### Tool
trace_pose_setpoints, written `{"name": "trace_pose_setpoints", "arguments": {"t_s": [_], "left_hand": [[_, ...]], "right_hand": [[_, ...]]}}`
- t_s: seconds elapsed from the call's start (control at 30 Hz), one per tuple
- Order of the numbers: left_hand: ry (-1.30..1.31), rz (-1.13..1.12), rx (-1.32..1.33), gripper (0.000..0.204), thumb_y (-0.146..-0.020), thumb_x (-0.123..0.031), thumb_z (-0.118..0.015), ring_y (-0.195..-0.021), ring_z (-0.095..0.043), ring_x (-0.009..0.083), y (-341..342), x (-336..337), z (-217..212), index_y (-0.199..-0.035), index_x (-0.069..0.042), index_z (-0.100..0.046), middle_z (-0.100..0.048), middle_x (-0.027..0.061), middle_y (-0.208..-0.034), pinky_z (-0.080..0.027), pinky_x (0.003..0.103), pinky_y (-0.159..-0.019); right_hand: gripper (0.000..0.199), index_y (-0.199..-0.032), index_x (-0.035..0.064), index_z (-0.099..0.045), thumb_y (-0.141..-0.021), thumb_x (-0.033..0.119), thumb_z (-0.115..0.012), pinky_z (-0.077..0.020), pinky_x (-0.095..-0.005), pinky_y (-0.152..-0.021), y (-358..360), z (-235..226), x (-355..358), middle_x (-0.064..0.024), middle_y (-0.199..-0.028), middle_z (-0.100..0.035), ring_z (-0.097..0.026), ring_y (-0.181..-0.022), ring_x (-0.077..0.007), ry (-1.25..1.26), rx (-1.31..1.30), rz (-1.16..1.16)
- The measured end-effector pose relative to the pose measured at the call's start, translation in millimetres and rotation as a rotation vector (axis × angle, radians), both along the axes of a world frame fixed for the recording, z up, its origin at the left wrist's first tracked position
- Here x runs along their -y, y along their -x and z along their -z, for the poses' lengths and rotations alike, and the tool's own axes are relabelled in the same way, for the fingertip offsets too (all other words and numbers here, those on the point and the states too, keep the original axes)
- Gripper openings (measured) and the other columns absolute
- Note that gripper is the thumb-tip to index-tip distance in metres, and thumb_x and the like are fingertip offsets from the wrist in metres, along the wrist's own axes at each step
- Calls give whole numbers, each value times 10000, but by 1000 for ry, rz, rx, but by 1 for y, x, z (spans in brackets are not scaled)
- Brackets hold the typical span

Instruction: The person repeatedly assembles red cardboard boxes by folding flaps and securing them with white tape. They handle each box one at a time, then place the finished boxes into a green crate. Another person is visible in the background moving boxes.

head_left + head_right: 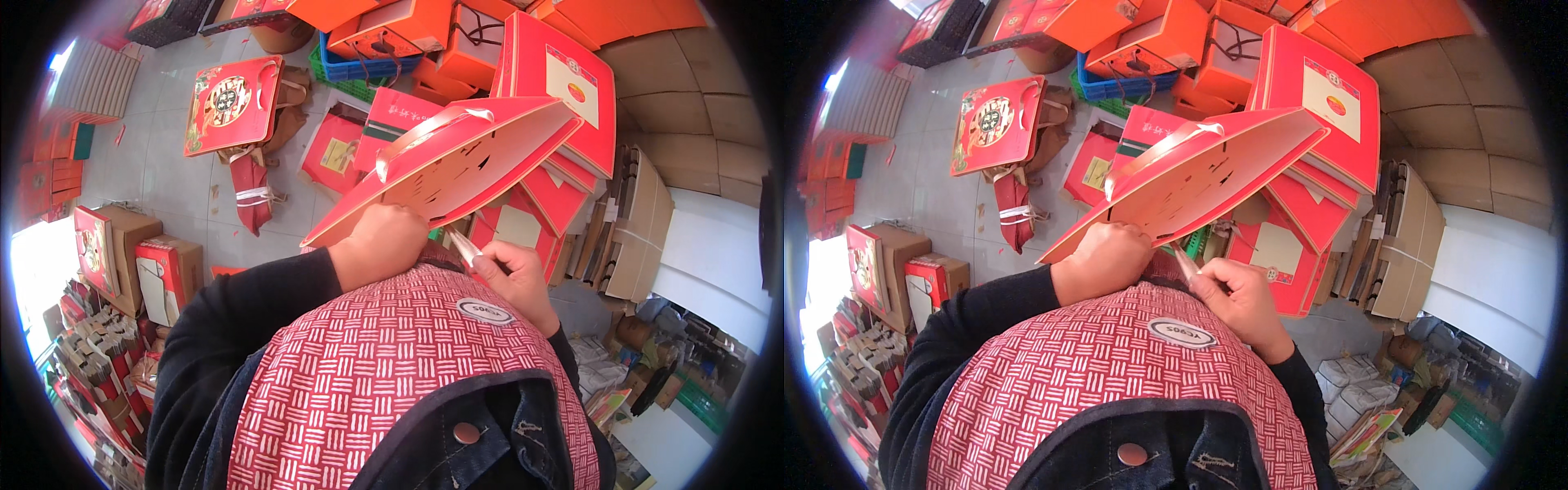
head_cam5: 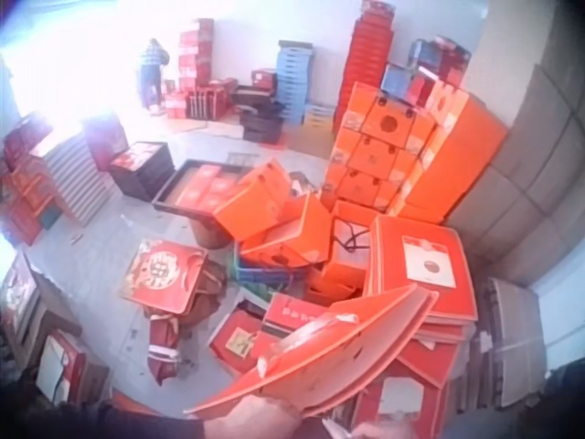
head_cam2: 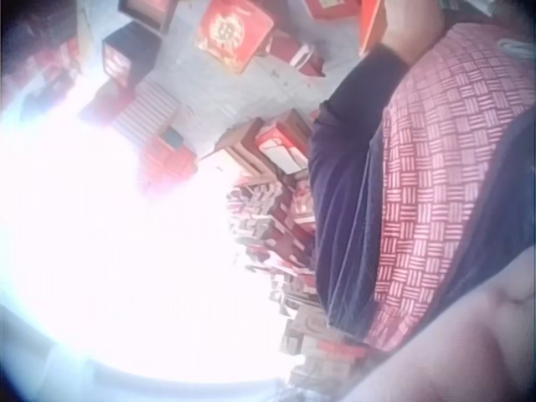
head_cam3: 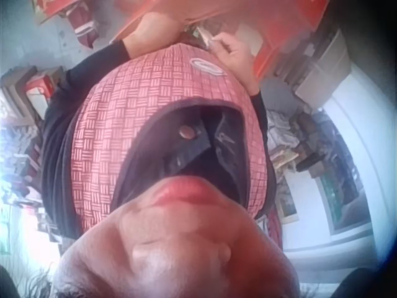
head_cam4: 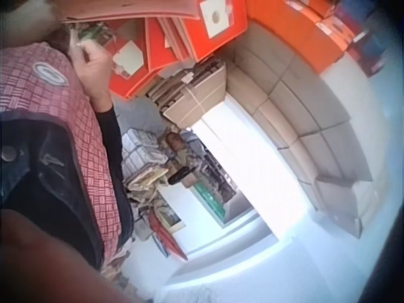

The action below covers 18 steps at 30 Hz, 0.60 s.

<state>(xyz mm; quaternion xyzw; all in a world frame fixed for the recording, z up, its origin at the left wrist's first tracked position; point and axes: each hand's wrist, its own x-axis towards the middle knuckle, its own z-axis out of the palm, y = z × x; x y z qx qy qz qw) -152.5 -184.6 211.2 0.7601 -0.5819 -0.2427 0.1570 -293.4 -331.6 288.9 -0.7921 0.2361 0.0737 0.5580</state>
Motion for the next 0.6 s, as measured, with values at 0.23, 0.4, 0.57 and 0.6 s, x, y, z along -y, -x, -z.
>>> {"name": "trace_pose_setpoints", "arguments": {"t_s": [0.23,0.4,0.57,0.6], "left_hand": [[-7,-16,19,133,-696,-149,-548,-649,-632,261,2,2,-1,-724,-30,-601,-616,127,-705,-503,368,-525],[-14,-125,-26,206,-712,-141,-548,-682,-629,249,-1,1,-17,-873,-12,-554,-606,115,-706,-500,359,-553],[377,-13,-24,245,-734,-135,-552,-691,-611,240,-8,-5,-1,-948,-20,-531,-588,80,-752,-490,347,-576],[395,-8,-32,243,-736,-132,-554,-696,-607,239,-8,-5,2,-952,-23,-537,-584,74,-762,-488,346,-578]], "right_hand": [[165,-718,-2,-574,-801,132,-622,-371,-278,-490,-12,-17,5,-84,-600,-506,-498,-529,-169,77,56,-293],[171,-694,18,-575,-788,147,-635,-346,-290,-470,-11,-31,17,-76,-584,-493,-479,-502,-199,41,116,-347],[161,-702,14,-581,-782,142,-640,-346,-285,-471,-7,-31,25,-71,-586,-500,-476,-498,-178,51,113,-263],[157,-704,14,-582,-782,137,-640,-352,-285,-474,-7,-31,26,-70,-589,-506,-479,-502,-172,47,107,-259]]}}
